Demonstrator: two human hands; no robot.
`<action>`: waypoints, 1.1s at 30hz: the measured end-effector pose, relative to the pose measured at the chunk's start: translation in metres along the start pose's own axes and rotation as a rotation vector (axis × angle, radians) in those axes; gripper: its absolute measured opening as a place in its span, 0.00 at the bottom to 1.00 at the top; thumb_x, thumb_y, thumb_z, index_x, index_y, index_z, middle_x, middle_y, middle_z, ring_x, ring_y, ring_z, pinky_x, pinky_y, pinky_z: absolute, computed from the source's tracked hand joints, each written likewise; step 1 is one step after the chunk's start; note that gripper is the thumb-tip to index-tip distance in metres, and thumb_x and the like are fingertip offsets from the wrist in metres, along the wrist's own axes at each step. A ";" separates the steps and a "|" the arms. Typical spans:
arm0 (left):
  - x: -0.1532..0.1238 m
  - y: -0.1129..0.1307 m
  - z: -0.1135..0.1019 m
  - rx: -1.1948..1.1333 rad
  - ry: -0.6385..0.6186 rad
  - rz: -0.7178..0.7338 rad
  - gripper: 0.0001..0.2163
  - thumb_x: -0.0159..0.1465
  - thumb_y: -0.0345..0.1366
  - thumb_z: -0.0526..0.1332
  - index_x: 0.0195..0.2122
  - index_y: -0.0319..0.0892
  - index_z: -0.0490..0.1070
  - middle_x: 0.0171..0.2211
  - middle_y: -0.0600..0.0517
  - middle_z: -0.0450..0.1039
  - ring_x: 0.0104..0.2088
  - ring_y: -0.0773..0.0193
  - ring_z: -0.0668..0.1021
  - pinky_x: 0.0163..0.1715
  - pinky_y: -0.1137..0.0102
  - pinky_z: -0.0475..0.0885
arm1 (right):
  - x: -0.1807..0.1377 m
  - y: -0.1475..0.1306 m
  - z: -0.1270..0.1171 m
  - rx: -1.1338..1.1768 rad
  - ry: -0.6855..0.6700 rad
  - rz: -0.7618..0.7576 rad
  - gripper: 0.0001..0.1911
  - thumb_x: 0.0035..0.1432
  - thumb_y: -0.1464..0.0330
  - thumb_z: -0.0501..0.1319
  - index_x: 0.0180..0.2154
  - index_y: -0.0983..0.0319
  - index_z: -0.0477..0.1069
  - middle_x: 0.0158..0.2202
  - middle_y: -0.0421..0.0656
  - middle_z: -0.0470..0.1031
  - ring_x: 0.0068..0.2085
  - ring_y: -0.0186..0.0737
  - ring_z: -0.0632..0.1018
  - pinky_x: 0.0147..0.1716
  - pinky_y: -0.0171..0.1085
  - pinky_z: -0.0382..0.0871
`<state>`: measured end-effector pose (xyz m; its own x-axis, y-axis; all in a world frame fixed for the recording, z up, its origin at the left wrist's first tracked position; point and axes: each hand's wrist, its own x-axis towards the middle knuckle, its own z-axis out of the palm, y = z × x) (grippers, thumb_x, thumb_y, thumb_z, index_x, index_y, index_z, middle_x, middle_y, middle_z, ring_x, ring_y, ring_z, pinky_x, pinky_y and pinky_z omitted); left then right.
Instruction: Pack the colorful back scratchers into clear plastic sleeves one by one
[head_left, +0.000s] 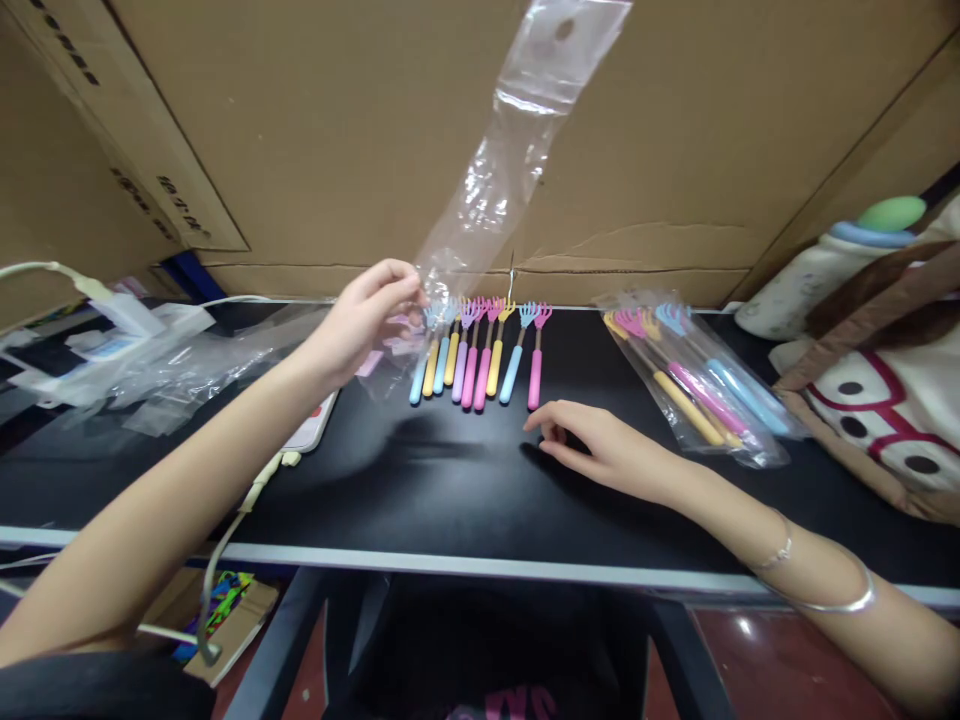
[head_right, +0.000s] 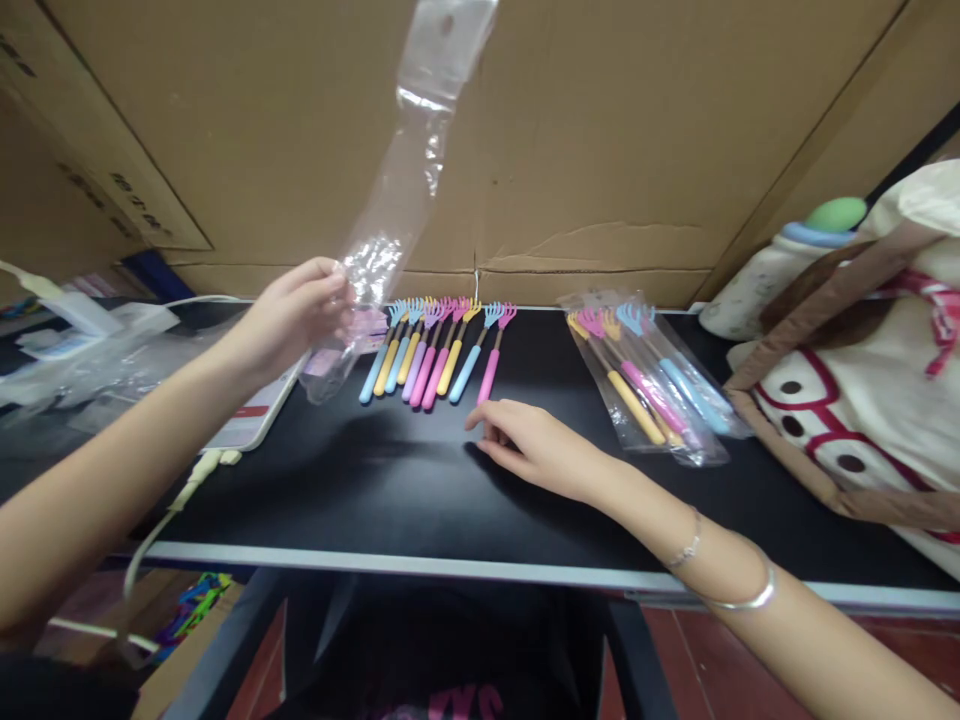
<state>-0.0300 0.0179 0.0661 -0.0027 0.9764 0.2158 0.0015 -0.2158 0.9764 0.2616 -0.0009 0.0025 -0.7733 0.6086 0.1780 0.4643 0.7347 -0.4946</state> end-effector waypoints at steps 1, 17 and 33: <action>-0.002 -0.001 0.009 -0.038 -0.033 -0.005 0.06 0.61 0.35 0.61 0.31 0.42 0.63 0.29 0.56 0.67 0.24 0.74 0.69 0.22 0.79 0.64 | 0.000 -0.001 0.000 0.051 0.005 0.010 0.09 0.65 0.68 0.54 0.46 0.61 0.67 0.33 0.43 0.75 0.33 0.38 0.76 0.36 0.38 0.70; -0.035 -0.027 0.104 -0.398 -0.148 -0.197 0.10 0.59 0.33 0.62 0.32 0.45 0.58 0.37 0.54 0.69 0.42 0.64 0.75 0.36 0.69 0.73 | -0.001 -0.014 0.008 0.928 0.048 0.229 0.24 0.58 0.56 0.64 0.50 0.56 0.59 0.44 0.45 0.75 0.44 0.42 0.80 0.49 0.48 0.73; 0.010 -0.011 -0.005 -0.088 0.075 0.028 0.13 0.61 0.44 0.61 0.42 0.43 0.69 0.34 0.54 0.70 0.31 0.69 0.74 0.27 0.76 0.67 | -0.001 -0.005 -0.015 0.536 0.107 0.341 0.08 0.59 0.63 0.58 0.38 0.61 0.69 0.26 0.38 0.67 0.26 0.34 0.71 0.28 0.35 0.66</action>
<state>-0.0351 0.0295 0.0578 -0.0790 0.9679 0.2388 -0.0855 -0.2452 0.9657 0.2665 -0.0013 0.0176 -0.5603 0.8282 0.0060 0.3746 0.2599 -0.8900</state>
